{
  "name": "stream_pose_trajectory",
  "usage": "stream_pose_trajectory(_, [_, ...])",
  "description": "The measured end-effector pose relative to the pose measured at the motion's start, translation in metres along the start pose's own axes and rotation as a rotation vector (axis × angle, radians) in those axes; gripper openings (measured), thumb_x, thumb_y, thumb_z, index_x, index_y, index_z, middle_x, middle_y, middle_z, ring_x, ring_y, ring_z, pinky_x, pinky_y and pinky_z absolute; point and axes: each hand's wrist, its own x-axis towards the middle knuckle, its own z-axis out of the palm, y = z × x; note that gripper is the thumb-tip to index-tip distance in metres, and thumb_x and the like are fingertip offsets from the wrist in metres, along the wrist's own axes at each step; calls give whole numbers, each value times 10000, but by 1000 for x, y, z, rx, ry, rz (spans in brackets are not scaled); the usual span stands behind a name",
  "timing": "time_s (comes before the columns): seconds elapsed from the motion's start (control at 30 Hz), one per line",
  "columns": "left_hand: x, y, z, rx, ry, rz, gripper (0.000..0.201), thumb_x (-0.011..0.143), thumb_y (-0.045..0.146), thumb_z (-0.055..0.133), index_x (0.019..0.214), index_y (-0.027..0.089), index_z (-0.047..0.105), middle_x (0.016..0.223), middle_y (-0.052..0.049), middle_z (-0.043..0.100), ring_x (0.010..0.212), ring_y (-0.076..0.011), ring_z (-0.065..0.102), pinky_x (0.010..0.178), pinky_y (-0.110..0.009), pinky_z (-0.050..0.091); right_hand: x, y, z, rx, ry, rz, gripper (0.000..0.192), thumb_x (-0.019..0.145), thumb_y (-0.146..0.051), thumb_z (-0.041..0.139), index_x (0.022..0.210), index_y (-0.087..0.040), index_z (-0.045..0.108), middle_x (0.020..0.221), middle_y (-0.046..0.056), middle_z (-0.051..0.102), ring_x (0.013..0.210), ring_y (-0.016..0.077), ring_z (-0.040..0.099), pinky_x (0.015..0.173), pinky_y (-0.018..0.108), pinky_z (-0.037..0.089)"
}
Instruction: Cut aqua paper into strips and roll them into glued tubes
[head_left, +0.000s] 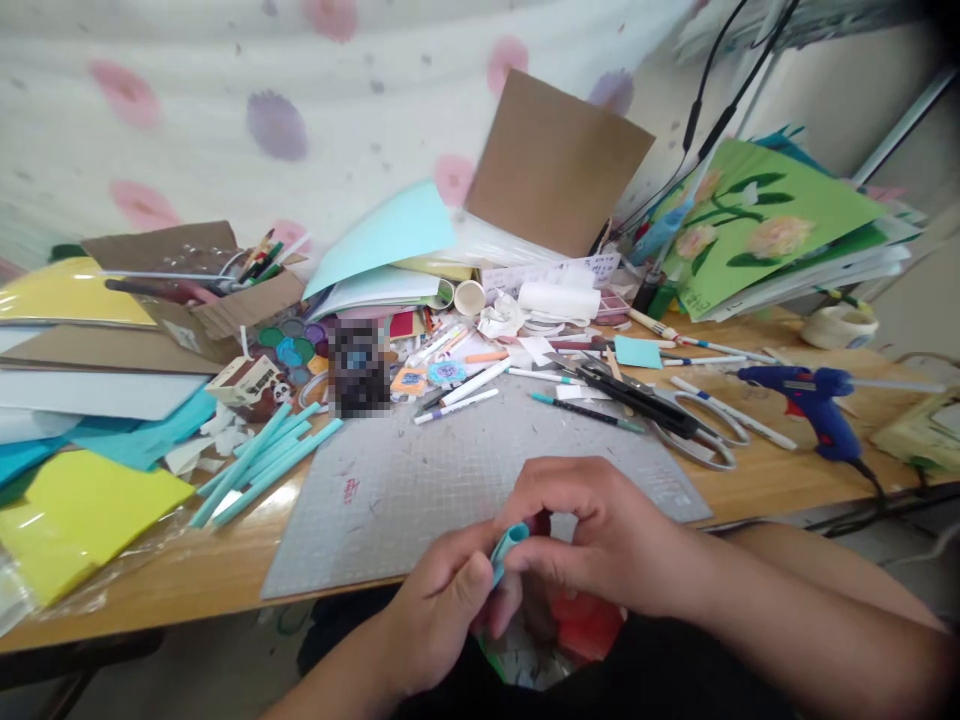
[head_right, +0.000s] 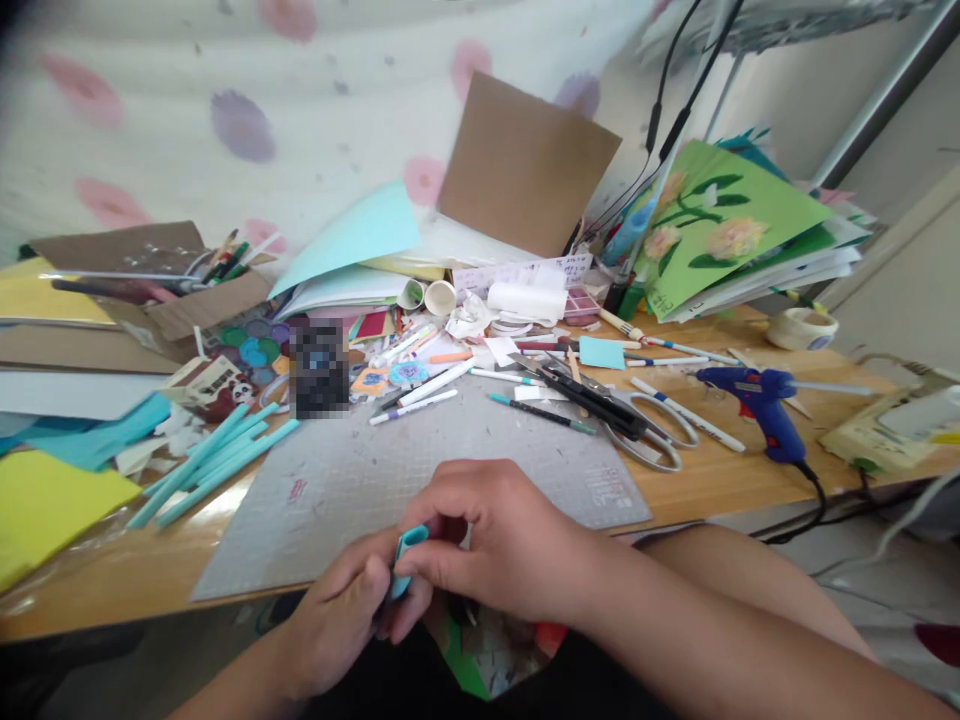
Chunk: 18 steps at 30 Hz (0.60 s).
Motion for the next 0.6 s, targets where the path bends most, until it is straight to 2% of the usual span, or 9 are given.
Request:
stream_pose_trajectory(0.07, [-1, -4, 1, -26, 14, -18, 534, 967, 643, 327, 763, 182, 502, 527, 59, 400, 487, -92, 326, 513, -224, 294, -1, 4, 0, -50, -7, -10, 183, 861, -341, 684, 893, -165, 720, 763, 12, 650, 681, 108, 611, 633, 210, 482])
stream_pose_trajectory(0.13, [-3, -9, 2, -55, 23, -36, 503, 974, 618, 352, 835, 175, 546, 507, 76, 379, 457, -83, 290, 493, -218, 266, -1, 14, -10, -220, -64, 18, 233, 855, -353, 694, 1025, -194, 701, 832, 2, 678, 734, 104, 632, 675, 201, 498])
stream_pose_trajectory(0.2, [-5, -13, 2, -86, 37, -44, 501, 972, 618, 358, 929, 174, 585, 489, 90, 355, 432, -78, 254, 472, -214, 235, -1, 30, -32, -458, -92, 110, 269, 874, -327, 677, 1119, -219, 667, 935, 11, 698, 821, 117, 648, 758, 225, 510])
stream_pose_trajectory(0.3, [-8, -17, 0, -132, 88, -45, 502, 966, 626, 363, 986, 186, 603, 471, 99, 336, 428, -78, 233, 478, -212, 227, -2, 60, -72, -732, 19, 292, 194, 953, -264, 552, 1066, -159, 670, 1072, 108, 671, 988, 205, 626, 903, 387, 486])
stream_pose_trajectory(0.4, [-9, -17, -4, -176, 110, -55, 475, 962, 614, 397, 953, 188, 606, 512, 79, 409, 454, -77, 302, 493, -207, 269, -4, 84, -96, -900, 59, 448, 235, 939, -309, 586, 1119, -164, 626, 1176, 91, 625, 1042, 229, 610, 901, 459, 501])
stream_pose_trajectory(0.5, [-9, -14, -10, -208, 117, -72, 426, 974, 562, 427, 931, 181, 614, 614, 48, 477, 511, -80, 389, 495, -200, 303, -3, 98, -99, -936, 66, 521, 285, 938, -341, 590, 1173, -181, 600, 1208, 82, 610, 1018, 216, 620, 862, 433, 530])
stream_pose_trajectory(0.6, [-10, -11, -14, -229, 139, -67, 401, 980, 537, 437, 1020, 182, 619, 602, 59, 438, 502, -76, 352, 484, -194, 293, 0, 98, -93, -861, 107, 518, 246, 935, -343, 592, 1110, -172, 619, 1125, 68, 635, 955, 197, 629, 828, 411, 535])
